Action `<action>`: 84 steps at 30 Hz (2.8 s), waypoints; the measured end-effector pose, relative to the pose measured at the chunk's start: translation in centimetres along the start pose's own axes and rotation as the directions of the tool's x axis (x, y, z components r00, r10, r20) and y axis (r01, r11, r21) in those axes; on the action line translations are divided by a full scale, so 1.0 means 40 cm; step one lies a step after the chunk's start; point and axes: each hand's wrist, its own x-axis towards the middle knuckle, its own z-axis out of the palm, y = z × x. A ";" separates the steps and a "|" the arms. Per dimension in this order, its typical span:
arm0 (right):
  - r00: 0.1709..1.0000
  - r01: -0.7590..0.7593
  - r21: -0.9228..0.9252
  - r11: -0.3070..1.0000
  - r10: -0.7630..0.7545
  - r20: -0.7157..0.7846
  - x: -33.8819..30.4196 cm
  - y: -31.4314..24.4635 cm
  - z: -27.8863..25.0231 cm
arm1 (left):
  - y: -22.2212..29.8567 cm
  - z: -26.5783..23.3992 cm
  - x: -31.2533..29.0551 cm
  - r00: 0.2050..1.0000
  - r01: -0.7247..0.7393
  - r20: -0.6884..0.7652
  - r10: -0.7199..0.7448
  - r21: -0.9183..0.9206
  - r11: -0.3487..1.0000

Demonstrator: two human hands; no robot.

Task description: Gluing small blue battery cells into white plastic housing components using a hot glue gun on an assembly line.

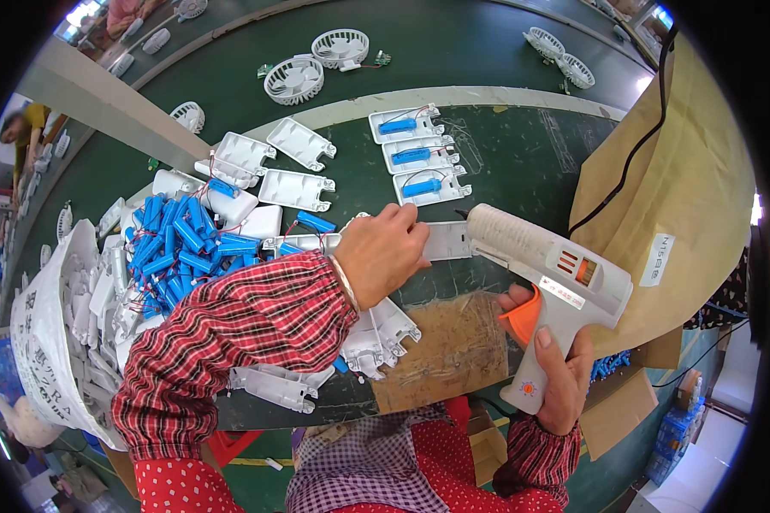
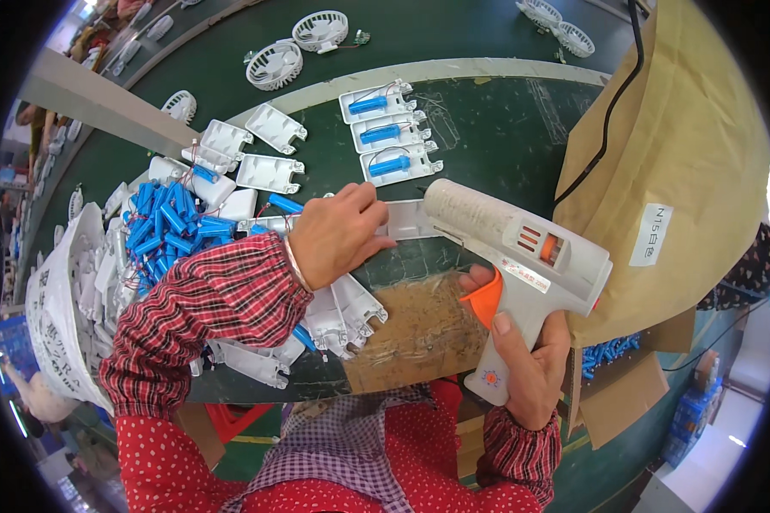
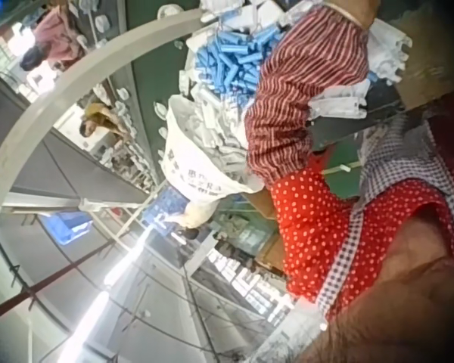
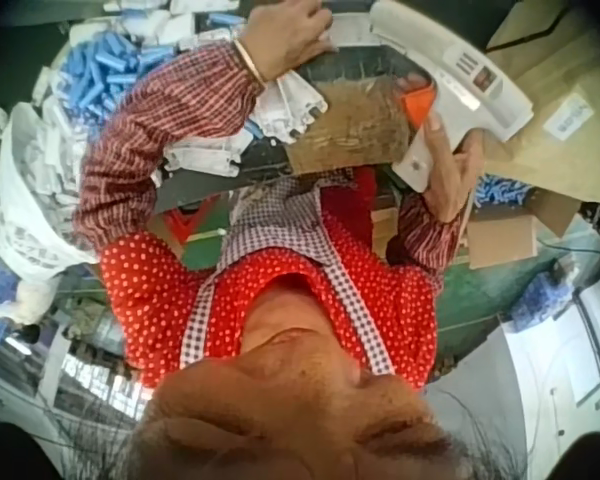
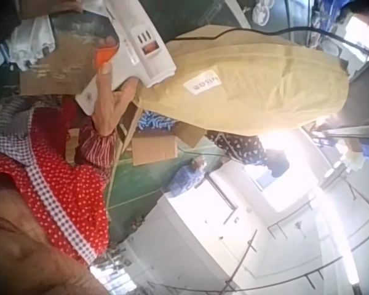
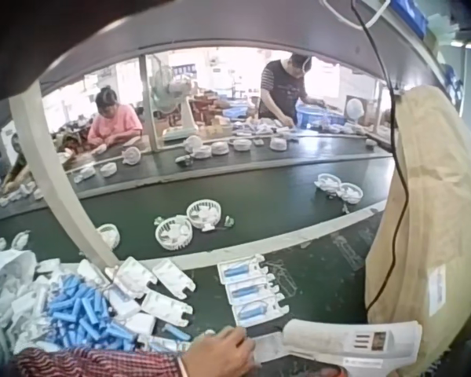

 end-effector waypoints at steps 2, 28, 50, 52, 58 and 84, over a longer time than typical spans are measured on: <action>1.000 0.013 -0.004 1.000 -0.013 0.004 -0.002 -0.002 -0.003 | 0.001 0.011 0.001 1.000 -0.008 -0.003 0.008 0.030 1.000; 0.999 0.027 -0.018 0.999 -0.028 -0.043 -0.058 0.000 -0.001 | -0.132 -0.230 -0.137 0.999 0.010 -0.039 -0.003 0.176 0.984; 0.997 0.005 0.000 1.000 -0.005 -0.074 -0.094 -0.008 0.003 | 0.062 -0.174 -0.196 0.813 -0.541 0.348 0.466 0.159 0.826; 0.995 0.017 0.023 1.000 -0.014 -0.094 -0.106 -0.011 0.002 | 0.046 -0.162 -0.206 0.817 -0.519 0.381 0.433 0.158 0.840; 0.997 -0.022 0.024 0.999 0.024 -0.079 -0.101 -0.004 -0.001 | 0.022 -0.128 -0.224 0.862 -0.454 0.301 0.408 0.102 0.885; 0.999 0.011 0.057 0.998 -0.009 -0.040 -0.085 -0.001 -0.015 | -0.192 -0.249 -0.059 0.777 0.479 0.410 -0.478 -0.877 0.027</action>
